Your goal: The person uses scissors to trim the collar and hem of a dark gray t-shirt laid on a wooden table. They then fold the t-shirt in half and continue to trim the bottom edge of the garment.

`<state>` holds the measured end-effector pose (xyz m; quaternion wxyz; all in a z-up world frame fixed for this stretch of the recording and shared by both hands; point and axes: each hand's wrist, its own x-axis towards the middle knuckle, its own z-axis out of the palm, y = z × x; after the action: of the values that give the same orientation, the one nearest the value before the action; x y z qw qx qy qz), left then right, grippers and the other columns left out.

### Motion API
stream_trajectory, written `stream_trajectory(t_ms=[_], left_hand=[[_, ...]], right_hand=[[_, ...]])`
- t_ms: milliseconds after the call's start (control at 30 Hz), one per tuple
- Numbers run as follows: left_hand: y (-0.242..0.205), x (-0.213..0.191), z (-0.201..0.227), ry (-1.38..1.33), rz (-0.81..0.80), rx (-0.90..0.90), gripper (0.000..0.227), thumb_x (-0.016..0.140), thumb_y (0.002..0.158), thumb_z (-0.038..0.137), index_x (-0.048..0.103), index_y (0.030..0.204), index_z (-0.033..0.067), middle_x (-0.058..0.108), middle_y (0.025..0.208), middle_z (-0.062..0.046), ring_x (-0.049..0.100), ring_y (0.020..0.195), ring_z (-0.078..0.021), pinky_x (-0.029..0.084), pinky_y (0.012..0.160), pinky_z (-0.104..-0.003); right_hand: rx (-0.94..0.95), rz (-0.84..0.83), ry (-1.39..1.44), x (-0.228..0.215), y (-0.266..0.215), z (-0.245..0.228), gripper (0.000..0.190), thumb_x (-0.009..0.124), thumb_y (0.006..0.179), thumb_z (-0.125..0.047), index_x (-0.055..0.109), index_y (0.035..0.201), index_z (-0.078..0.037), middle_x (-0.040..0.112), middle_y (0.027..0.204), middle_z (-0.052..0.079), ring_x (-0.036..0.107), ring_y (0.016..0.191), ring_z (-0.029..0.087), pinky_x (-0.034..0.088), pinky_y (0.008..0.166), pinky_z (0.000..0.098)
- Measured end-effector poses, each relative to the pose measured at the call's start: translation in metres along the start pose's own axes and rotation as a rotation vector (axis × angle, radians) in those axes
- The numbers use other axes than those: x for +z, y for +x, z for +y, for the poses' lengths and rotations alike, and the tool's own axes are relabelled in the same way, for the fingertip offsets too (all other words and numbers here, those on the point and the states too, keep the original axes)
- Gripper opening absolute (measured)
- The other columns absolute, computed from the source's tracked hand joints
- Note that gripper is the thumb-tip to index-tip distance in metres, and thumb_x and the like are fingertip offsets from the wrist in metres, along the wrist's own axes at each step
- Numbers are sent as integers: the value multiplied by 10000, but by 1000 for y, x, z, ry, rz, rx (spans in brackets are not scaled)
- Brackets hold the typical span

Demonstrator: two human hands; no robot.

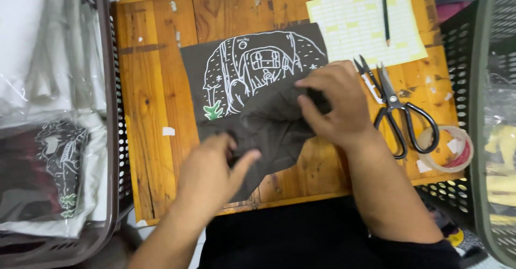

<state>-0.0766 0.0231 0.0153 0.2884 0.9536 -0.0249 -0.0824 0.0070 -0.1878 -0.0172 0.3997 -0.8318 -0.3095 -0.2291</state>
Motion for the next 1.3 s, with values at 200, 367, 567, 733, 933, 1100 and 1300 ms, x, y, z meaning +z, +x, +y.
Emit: stream_trajectory(t_ms=[200,367,567,733,933,1100,1300], left_hand=[[-17,48,-31,139,134,191,115,584,741,284,615,802,191,555,708,1,573,723,-205,450,638,-313],[-18,33,-19,-66,211,324,128,487,810,211,578,822,120,562,717,-72,587,725,-279,468,640,-336],[6,10,-17,-333,212,202,143,451,858,185,490,930,67,579,666,-168,609,662,-388,472,503,-430],[41,-26,-11,-368,215,326,137,530,852,212,464,934,125,452,484,-43,517,447,-231,407,450,-290],[46,-41,-14,-315,-66,179,335,738,594,98,548,854,5,551,599,-159,533,527,-328,413,475,-400],[48,-39,-31,-445,-76,-74,95,602,796,213,594,741,136,575,639,48,512,575,-68,395,525,-209],[55,-29,-50,-630,-70,26,196,481,876,174,607,736,118,491,655,94,451,656,-36,346,633,-191]], right_hand=[[-319,-374,-136,27,5,-29,465,510,680,-13,586,1083,-233,529,1203,-77,440,967,221,278,731,336],[-361,-564,-114,27,4,-36,311,466,763,-79,571,1045,-157,546,964,20,439,780,249,318,645,318],[-149,-456,141,10,22,-24,70,625,694,-106,564,697,-73,574,865,98,504,828,305,363,720,368],[87,-340,373,5,36,-1,166,623,729,-137,486,651,-82,639,788,84,601,726,259,442,656,318],[337,-194,-116,18,36,18,157,672,787,-204,579,913,-195,576,676,-28,594,672,191,443,617,281],[292,-238,-298,12,41,8,434,637,775,-342,520,1116,-100,488,947,67,452,910,251,288,775,402],[-25,-227,-143,1,34,-25,319,666,798,-127,556,1086,-44,509,1028,124,436,973,294,315,853,383]])
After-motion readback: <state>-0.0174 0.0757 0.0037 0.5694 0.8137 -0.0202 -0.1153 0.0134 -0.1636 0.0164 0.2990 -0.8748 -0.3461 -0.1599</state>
